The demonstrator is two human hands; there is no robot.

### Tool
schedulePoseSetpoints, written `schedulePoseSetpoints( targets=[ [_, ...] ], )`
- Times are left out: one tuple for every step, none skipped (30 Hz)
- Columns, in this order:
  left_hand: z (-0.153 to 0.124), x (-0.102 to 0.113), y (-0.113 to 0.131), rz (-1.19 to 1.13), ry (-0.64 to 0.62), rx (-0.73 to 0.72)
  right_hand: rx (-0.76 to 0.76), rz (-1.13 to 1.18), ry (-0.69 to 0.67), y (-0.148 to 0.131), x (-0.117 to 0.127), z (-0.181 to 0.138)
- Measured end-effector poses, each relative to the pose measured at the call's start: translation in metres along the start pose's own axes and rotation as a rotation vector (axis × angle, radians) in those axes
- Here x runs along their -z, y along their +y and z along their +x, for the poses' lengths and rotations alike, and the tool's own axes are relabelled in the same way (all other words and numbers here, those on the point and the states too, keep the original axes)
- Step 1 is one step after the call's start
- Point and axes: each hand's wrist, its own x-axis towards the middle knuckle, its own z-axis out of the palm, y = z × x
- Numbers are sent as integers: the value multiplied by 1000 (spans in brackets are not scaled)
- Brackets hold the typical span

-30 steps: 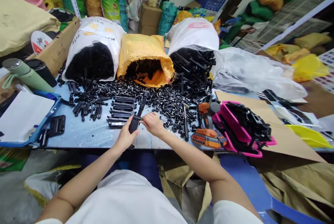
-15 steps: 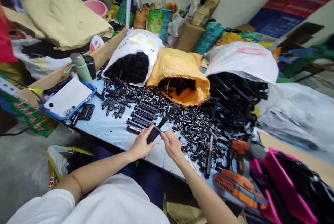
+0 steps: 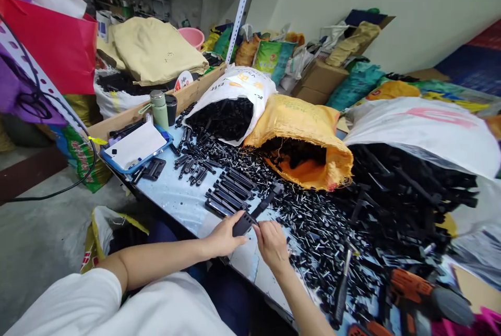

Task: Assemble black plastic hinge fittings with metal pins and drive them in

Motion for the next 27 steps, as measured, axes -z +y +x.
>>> schedulePoseSetpoints(
  targets=[
    [-2, -1, 0, 77, 46, -29, -163, 186, 1, -6, -6, 0],
    [-3, -1, -1, 158, 81, -70, -324, 394, -31, -11, -12, 0],
    [-4, -1, -1, 233, 97, -115, -465, 597, -92, -15, -17, -1],
    [-4, 1, -2, 293, 97, -151, -573, 765, -170, -18, -21, -1],
    [-3, 4, -3, 328, 83, -166, -640, 872, -240, -20, -24, -2],
    [-2, 6, -3, 334, 60, -161, -674, 900, -270, -20, -25, -4],
    [0, 9, -4, 313, 34, -140, -673, 847, -256, -19, -24, -5],
    [2, 11, -5, 273, 11, -113, -635, 720, -198, -17, -22, -7],
    [4, 13, -6, 226, -7, -85, -557, 542, -126, -14, -19, -9],
    [6, 13, -7, 182, -21, -63, -447, 347, -64, -11, -16, -10],
    [7, 13, -8, 147, -31, -48, -319, 163, -23, -7, -12, -11],
    [8, 12, -8, 122, -36, -39, -194, 14, -4, -4, -10, -12],
    [8, 10, -8, 106, -36, -37, -96, -88, 5, -1, -8, -12],
    [7, 7, -8, 101, -30, -38, -37, -140, 15, 0, -8, -12],
    [6, 5, -7, 106, -16, -42, -18, -146, 26, 1, -9, -12],
    [4, 3, -7, 121, 4, -48, -41, -115, 42, 1, -12, -12],
    [3, 1, -6, 146, 26, -57, -103, -49, 59, 0, -17, -11],
    [2, -1, -6, 177, 42, -70, -195, 47, 74, -3, -22, -11],
    [2, -1, -6, 210, 53, -82, -304, 168, 84, -5, -28, -11],
    [2, -1, -7, 239, 61, -96, -415, 298, 89, -8, -34, -11],
    [3, -1, -8, 259, 60, -114, -512, 418, 79, -10, -38, -12],
    [4, 1, -11, 264, 54, -131, -581, 514, 48, -11, -40, -12],
    [6, 4, -13, 247, 39, -144, -611, 563, 4, -11, -40, -12],
    [8, 8, -16, 211, 7, -149, -598, 548, -32, -9, -35, -13],
    [11, 13, -19, 153, -39, -140, -544, 467, -47, -6, -28, -13],
    [15, 19, -21, 84, -117, -117, -446, 333, -41, -2, -17, -12],
    [19, 25, -24, 23, -213, -77, -312, 163, -22, 3, -5, -12]
  ],
)
